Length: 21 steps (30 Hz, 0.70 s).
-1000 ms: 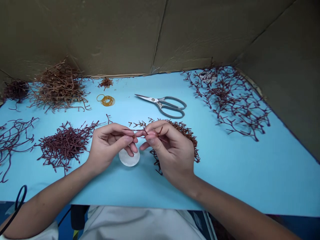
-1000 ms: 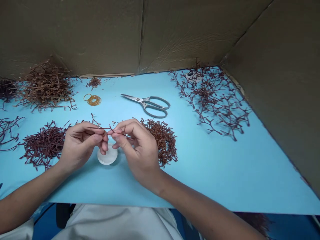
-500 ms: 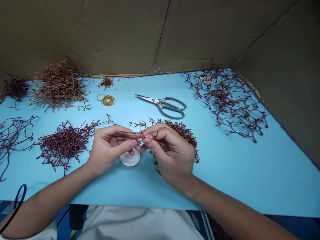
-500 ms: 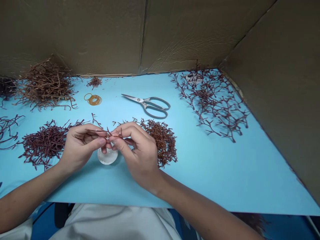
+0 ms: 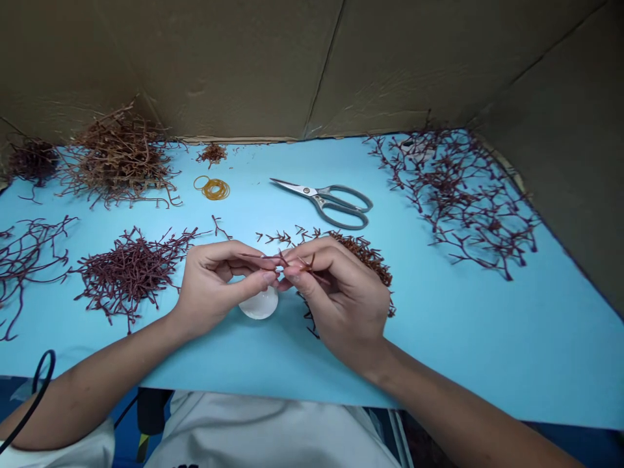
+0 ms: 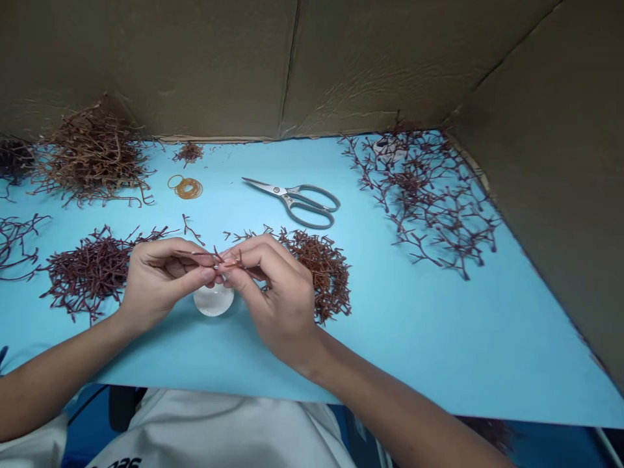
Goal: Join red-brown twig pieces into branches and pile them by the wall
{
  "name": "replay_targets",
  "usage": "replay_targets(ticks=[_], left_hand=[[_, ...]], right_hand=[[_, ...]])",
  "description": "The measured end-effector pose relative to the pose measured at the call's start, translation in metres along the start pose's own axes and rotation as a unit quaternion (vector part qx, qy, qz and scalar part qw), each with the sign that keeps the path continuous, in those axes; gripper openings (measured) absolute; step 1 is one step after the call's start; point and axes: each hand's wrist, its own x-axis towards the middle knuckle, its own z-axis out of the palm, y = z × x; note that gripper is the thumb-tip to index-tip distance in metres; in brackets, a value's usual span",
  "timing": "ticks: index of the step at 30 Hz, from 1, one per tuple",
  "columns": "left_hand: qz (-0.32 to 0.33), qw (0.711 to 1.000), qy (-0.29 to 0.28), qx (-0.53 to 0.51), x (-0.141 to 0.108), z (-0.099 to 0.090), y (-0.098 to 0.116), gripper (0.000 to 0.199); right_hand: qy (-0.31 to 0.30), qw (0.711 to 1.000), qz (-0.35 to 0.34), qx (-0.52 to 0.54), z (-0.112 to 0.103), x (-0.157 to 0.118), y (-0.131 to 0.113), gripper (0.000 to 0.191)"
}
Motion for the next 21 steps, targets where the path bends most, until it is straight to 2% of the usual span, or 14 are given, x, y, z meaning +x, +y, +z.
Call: replay_targets(ticks=[10,21], left_hand=[[0.007,1.000,-0.002,0.024,-0.0015,0.0001,0.0016,0.016],[-0.006,0.998,0.020,0.055,-0.0006,0.0001,0.0029,0.012]], right_hand=[[-0.006,0.999,-0.031,-0.011,-0.0007,-0.0011,0.0020,0.020],[-0.007,1.000,-0.020,0.002,-0.0018,-0.0019,0.0031,0.022]])
